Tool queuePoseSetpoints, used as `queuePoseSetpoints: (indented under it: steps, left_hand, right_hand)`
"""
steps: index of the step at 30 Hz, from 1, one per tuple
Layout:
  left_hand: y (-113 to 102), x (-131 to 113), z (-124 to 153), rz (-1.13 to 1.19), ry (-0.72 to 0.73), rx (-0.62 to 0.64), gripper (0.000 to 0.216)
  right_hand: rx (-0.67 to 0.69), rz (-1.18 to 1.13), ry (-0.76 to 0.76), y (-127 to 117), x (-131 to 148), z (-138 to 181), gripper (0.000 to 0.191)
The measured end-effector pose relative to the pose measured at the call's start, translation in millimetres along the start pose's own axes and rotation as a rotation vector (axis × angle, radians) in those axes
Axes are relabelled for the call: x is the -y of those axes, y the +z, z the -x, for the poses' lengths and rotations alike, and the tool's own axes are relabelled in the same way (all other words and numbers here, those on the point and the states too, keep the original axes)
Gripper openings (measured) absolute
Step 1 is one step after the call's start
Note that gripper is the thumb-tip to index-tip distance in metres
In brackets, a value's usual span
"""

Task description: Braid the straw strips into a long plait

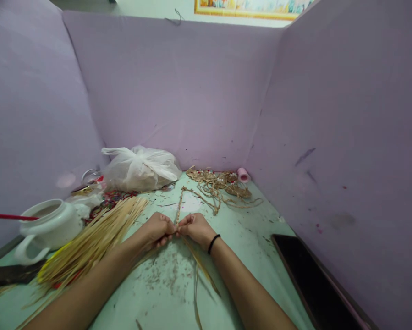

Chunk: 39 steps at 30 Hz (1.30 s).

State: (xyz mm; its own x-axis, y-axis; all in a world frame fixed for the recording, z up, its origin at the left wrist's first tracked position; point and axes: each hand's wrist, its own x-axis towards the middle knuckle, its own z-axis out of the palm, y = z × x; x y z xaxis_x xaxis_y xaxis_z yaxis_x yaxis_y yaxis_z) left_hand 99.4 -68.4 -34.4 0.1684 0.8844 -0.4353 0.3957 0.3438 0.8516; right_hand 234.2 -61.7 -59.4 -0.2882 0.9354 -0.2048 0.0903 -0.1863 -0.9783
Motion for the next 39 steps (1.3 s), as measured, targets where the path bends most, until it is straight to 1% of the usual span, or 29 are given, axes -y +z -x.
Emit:
queuePoseSetpoints:
  steps: [2,5,8,10,13,15,17,18,20,22,23,25,26,27,28,29,30,31,33,34,35,36,39]
  left_hand:
    - [2.6,2.4,-1.9,-0.045,0.084,-0.077,0.010]
    - [4.5,11.0,-9.5,-0.036,0.230,-0.099,0.011]
    - [6.8,19.6,-16.6,-0.063,0.279,-0.103,0.010]
    - [9.6,21.8,-17.9,-0.078,0.279,-0.125,0.009]
    - [13.9,18.2,-14.2,-0.035,0.243,-0.149,0.012]
    - [14.7,13.0,-9.8,0.032,0.143,-0.136,0.014]
    - [12.7,7.9,-6.0,0.080,0.015,-0.094,0.015]
    - [10.7,6.1,-4.9,0.093,-0.024,-0.064,0.015]
    - [5.5,4.4,-4.4,0.108,-0.030,-0.007,0.012]
    - [-0.3,5.0,-5.9,0.107,0.015,0.041,0.010]
    - [-3.1,5.7,-7.0,0.104,0.043,0.066,0.011]
    - [-8.1,7.5,-9.4,0.093,0.080,0.116,0.013]
    - [-10.0,8.2,-10.5,0.091,0.095,0.138,0.014]
    - [-11.4,8.8,-11.5,0.092,0.105,0.157,0.014]
    - [-12.4,9.2,-12.3,0.094,0.111,0.168,0.014]
    - [-13.0,9.6,-13.0,0.096,0.115,0.178,0.013]
    - [-13.3,9.9,-13.6,0.099,0.121,0.186,0.012]
    - [-13.5,10.2,-14.0,0.104,0.125,0.191,0.010]
    - [-13.7,11.0,-14.5,0.104,0.128,0.203,0.010]
    - [-14.0,11.3,-14.6,0.097,0.128,0.208,0.010]
    - [-14.3,11.7,-14.6,0.087,0.128,0.214,0.010]
    - [-14.7,11.9,-14.4,0.077,0.129,0.220,0.010]
    - [-15.0,11.4,-12.8,0.051,0.140,0.223,0.010]
  right_hand:
    - [-0.033,0.111,-0.049,0.5,-2.3,-1.6,0.003]
    - [-0.119,0.330,-0.058,0.3,-1.5,-0.7,0.005]
    - [-0.222,0.613,-0.084,-1.1,6.1,5.1,0.007]
    - [-0.248,0.747,-0.084,-0.9,13.0,10.3,0.009]
    - [-0.227,0.853,-0.070,3.9,21.3,17.4,0.010]
    - [-0.207,0.905,-0.083,10.4,23.8,21.4,0.011]
    - [-0.206,0.942,-0.123,18.1,23.9,25.2,0.013]
    - [-0.215,0.952,-0.149,21.7,23.3,26.9,0.013]
    - [-0.237,0.964,-0.197,26.6,22.1,29.5,0.013]
    - [-0.213,0.948,-0.214,26.2,21.8,30.0,0.012]
    - [-0.172,0.919,-0.198,23.6,22.2,29.1,0.010]
    - [-0.088,0.796,-0.127,14.7,23.9,25.0,0.011]
    - [-0.077,0.701,-0.085,9.3,25.0,22.3,0.013]
    - [-0.110,0.587,-0.047,4.0,26.1,19.4,0.015]
    - [-0.175,0.456,-0.017,-0.5,27.0,16.9,0.015]
    - [-0.234,0.314,0.022,-3.7,27.7,14.9,0.013]
    - [-0.249,0.166,0.075,-5.5,27.8,13.6,0.009]
    - [-0.208,0.031,0.138,-5.6,27.4,13.1,0.007]
    - [-0.014,-0.168,0.255,-2.2,25.0,13.6,0.006]
    - [0.084,-0.221,0.287,0.5,23.2,14.1,0.007]
    - [0.144,-0.240,0.298,3.4,21.3,14.5,0.008]
    - [0.164,-0.228,0.297,5.9,19.5,14.6,0.010]
    - [0.079,-0.085,0.287,10.1,15.7,13.5,0.016]
